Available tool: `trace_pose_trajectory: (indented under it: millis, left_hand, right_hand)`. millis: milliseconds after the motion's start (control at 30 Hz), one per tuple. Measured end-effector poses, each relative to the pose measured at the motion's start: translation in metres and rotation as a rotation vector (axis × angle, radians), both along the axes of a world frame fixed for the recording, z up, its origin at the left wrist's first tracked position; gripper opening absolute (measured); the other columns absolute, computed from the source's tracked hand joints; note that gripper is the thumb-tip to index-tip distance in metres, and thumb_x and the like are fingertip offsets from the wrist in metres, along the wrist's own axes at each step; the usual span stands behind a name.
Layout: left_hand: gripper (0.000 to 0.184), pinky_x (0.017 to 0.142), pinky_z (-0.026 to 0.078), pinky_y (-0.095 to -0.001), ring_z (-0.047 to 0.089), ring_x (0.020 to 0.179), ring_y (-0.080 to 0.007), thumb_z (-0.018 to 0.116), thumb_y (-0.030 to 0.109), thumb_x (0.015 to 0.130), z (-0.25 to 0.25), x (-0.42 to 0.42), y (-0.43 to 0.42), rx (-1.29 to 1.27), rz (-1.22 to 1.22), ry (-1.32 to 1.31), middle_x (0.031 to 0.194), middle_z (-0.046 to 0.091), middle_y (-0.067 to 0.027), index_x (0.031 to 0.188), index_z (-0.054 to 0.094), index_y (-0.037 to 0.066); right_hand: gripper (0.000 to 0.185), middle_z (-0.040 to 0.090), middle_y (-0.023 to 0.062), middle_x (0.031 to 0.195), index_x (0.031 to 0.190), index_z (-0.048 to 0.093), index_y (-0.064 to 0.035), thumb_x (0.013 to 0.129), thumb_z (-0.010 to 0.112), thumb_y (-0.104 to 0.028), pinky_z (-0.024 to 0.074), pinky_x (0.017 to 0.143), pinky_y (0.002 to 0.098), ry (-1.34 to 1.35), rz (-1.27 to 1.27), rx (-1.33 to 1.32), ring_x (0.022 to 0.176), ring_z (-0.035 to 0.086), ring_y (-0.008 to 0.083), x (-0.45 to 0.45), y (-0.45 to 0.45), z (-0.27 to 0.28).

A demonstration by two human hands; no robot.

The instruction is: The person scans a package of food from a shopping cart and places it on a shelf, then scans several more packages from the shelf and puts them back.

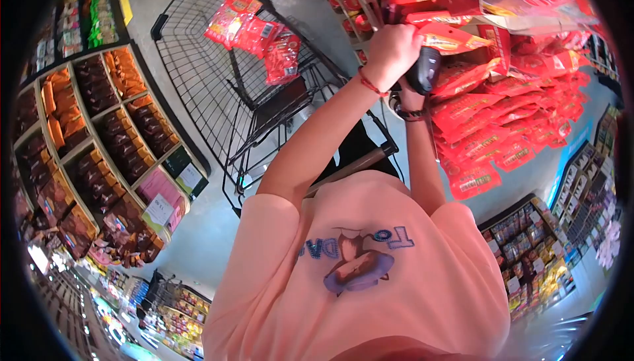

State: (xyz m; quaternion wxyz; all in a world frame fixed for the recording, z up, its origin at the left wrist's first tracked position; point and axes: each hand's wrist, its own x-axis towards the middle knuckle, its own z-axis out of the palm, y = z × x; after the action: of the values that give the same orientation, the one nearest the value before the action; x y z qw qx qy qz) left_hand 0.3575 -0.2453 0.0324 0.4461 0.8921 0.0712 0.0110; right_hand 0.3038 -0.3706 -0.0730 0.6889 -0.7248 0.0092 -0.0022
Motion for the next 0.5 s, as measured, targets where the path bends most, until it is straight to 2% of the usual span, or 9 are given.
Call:
trace_pose_trajectory:
  millis: [33,133,167,233,267,400,433,467,500]
  left_hand:
    - [0.024,0.060,0.047,-0.0419,0.058,0.065,-0.0331,0.054,0.026,0.074,0.000,0.000,0.002,-0.026,0.020,-0.055,0.065,0.058,-0.0166,0.070,0.060,0.004]
    - [0.027,0.068,0.047,-0.0386,0.059,0.072,-0.0314,0.058,0.029,0.072,0.003,-0.013,0.016,-0.249,-0.036,-0.042,0.073,0.061,-0.0139,0.086,0.062,0.005]
    - [0.031,0.069,0.047,-0.0379,0.059,0.076,-0.0298,0.061,0.027,0.071,0.005,-0.020,0.023,-0.311,-0.085,0.058,0.080,0.061,-0.0129,0.094,0.060,0.006]
    - [0.032,0.070,0.047,-0.0357,0.058,0.082,-0.0286,0.062,0.024,0.071,0.002,-0.036,0.037,-0.399,-0.062,-0.239,0.087,0.060,-0.0128,0.097,0.058,0.005]
    - [0.033,0.073,0.048,-0.0312,0.059,0.086,-0.0225,0.061,0.018,0.076,0.007,-0.048,0.052,-0.344,-0.127,-0.111,0.102,0.058,-0.0129,0.104,0.055,0.004]
    - [0.026,0.077,0.047,-0.0267,0.058,0.086,-0.0146,0.056,0.012,0.080,0.017,-0.102,0.116,-0.616,0.155,-0.047,0.098,0.060,-0.0077,0.105,0.055,0.004]
    - [0.024,0.077,0.046,-0.0254,0.057,0.087,-0.0122,0.054,0.010,0.081,0.017,-0.118,0.136,-0.656,0.240,-0.025,0.097,0.060,-0.0066,0.104,0.055,0.003]
    - [0.022,0.076,0.046,-0.0234,0.056,0.087,-0.0102,0.052,0.008,0.083,0.015,-0.133,0.156,-0.686,0.308,-0.052,0.096,0.059,-0.0057,0.104,0.055,0.003]
    - [0.022,0.074,0.044,-0.0217,0.055,0.088,-0.0098,0.052,0.008,0.083,0.003,-0.148,0.175,-0.661,0.400,-0.069,0.095,0.060,-0.0058,0.104,0.055,0.001]
  right_hand:
    - [0.035,0.053,0.0031,0.087,0.096,0.050,-0.0031,0.062,0.056,0.006,0.0423,0.073,0.0298,-0.019,0.018,-0.014,0.080,0.051,0.0171,0.000,-0.001,-0.001]
    - [0.035,0.052,0.0032,0.089,0.098,0.050,-0.0020,0.065,0.059,0.004,0.0420,0.074,0.0293,0.107,0.019,-0.040,0.082,0.051,0.0160,-0.006,-0.008,-0.005]
    - [0.034,0.053,0.0038,0.092,0.100,0.051,-0.0005,0.068,0.063,0.001,0.0418,0.076,0.0290,0.147,0.042,-0.041,0.085,0.050,0.0159,-0.012,-0.012,-0.007]
    - [0.022,0.054,0.0047,0.089,0.094,0.054,0.0015,0.074,0.059,-0.006,0.0427,0.072,0.0287,0.232,0.035,-0.202,0.080,0.051,0.0162,-0.024,-0.005,0.023]
    - [0.020,0.054,0.0052,0.089,0.093,0.055,0.0018,0.075,0.058,-0.007,0.0426,0.072,0.0287,0.239,0.048,-0.195,0.081,0.051,0.0163,-0.032,-0.009,0.027]
    - [0.027,0.054,0.0048,0.093,0.099,0.054,-0.0007,0.072,0.056,0.000,0.0403,0.078,0.0289,0.148,0.177,-0.359,0.087,0.050,0.0166,-0.064,-0.006,0.072]
    - [0.035,0.054,0.0042,0.098,0.104,0.052,-0.0020,0.070,0.056,0.003,0.0378,0.084,0.0292,0.248,0.181,-0.302,0.093,0.049,0.0168,-0.068,0.002,0.089]
    - [0.038,0.053,0.0073,0.108,0.109,0.051,-0.0023,0.072,0.054,0.003,0.0360,0.087,0.0294,0.113,0.275,-0.359,0.101,0.048,0.0174,-0.068,0.006,0.096]
    - [0.040,0.049,0.0106,0.117,0.112,0.050,-0.0018,0.073,0.052,0.004,0.0348,0.089,0.0295,0.062,0.379,-0.251,0.108,0.046,0.0184,-0.064,0.025,0.112]
